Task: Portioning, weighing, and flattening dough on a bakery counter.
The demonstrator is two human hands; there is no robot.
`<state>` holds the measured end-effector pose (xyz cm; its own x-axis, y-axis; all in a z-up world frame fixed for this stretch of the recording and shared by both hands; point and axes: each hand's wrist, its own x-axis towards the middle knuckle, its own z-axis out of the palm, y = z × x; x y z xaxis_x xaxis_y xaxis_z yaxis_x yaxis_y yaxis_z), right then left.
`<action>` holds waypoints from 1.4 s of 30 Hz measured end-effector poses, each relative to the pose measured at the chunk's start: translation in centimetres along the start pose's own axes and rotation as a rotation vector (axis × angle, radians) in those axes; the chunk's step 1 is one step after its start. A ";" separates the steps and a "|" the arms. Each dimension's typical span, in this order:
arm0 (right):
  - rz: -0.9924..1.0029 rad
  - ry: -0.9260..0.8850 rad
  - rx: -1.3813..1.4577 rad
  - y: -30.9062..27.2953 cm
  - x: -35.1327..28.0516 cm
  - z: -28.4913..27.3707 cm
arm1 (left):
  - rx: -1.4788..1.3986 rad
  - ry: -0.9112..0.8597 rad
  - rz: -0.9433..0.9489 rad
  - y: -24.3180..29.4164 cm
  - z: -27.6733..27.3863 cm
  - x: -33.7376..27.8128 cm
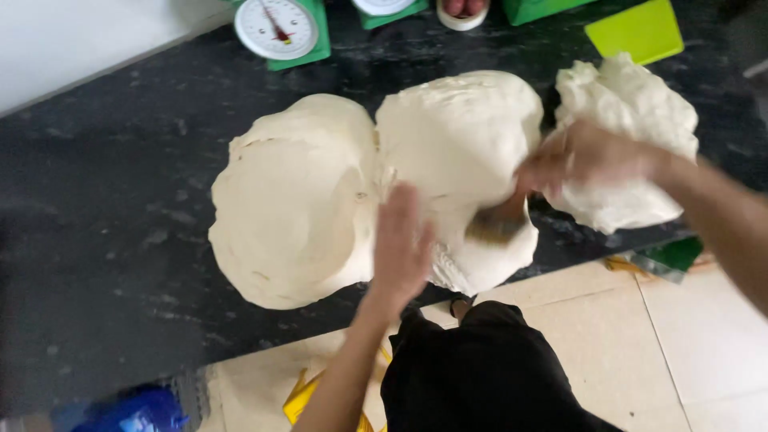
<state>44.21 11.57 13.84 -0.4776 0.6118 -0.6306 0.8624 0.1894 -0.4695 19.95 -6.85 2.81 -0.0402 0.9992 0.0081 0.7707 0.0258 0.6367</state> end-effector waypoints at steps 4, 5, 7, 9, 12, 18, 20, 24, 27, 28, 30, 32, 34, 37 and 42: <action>-0.174 0.420 -0.043 6.1 5.5 -6.2 | 0.231 -0.210 0.396 4.0 4.9 2.5; -0.323 0.549 0.057 7.3 7.1 -6.4 | 0.453 -0.234 0.470 4.0 5.8 4.3; -0.458 0.690 0.151 7.8 7.7 -4.9 | 0.669 -0.248 0.560 2.1 7.2 9.1; -0.599 1.063 -0.378 6.3 6.0 -0.9 | 0.661 0.117 0.495 -1.5 9.0 15.0; -0.391 0.756 -0.510 3.8 -0.4 8.5 | 0.402 0.065 0.297 -4.0 5.0 20.1; -0.814 0.767 -0.205 0.1 -13.1 17.7 | 0.384 0.052 0.038 -3.9 2.2 17.1; -0.784 0.686 0.034 0.7 -11.7 18.6 | 0.389 0.207 0.235 -2.9 4.5 11.0; -0.513 0.527 0.472 5.3 -9.0 14.7 | 0.256 0.216 0.388 -0.5 6.4 0.5; -0.295 0.575 0.397 6.5 -11.1 8.1 | 0.230 0.128 0.344 -0.2 8.5 -4.6; -0.299 0.571 0.393 6.6 -11.1 5.0 | 0.229 0.132 0.339 0.9 8.4 -4.7; 0.277 0.368 0.008 6.8 -11.0 -1.0 | 0.146 0.096 0.251 3.2 8.2 -5.3; 0.040 0.541 0.035 12.7 -8.1 -5.8 | 0.119 0.105 0.271 5.6 8.3 -3.9; -0.193 0.715 0.073 16.1 -5.1 -9.3 | 0.090 0.113 0.291 7.4 9.2 -2.3; -0.195 0.773 -0.388 16.8 -0.8 -8.7 | 0.095 0.160 0.192 10.2 10.5 0.1; -1.007 0.519 -0.557 12.8 -5.9 4.8 | -0.373 0.286 0.067 15.4 11.2 5.3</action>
<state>57.24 6.73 8.61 -0.9495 0.2134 0.2299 0.1695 0.9657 -0.1966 38.74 -0.84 4.06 -0.2126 0.9479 0.2373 0.4989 -0.1034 0.8604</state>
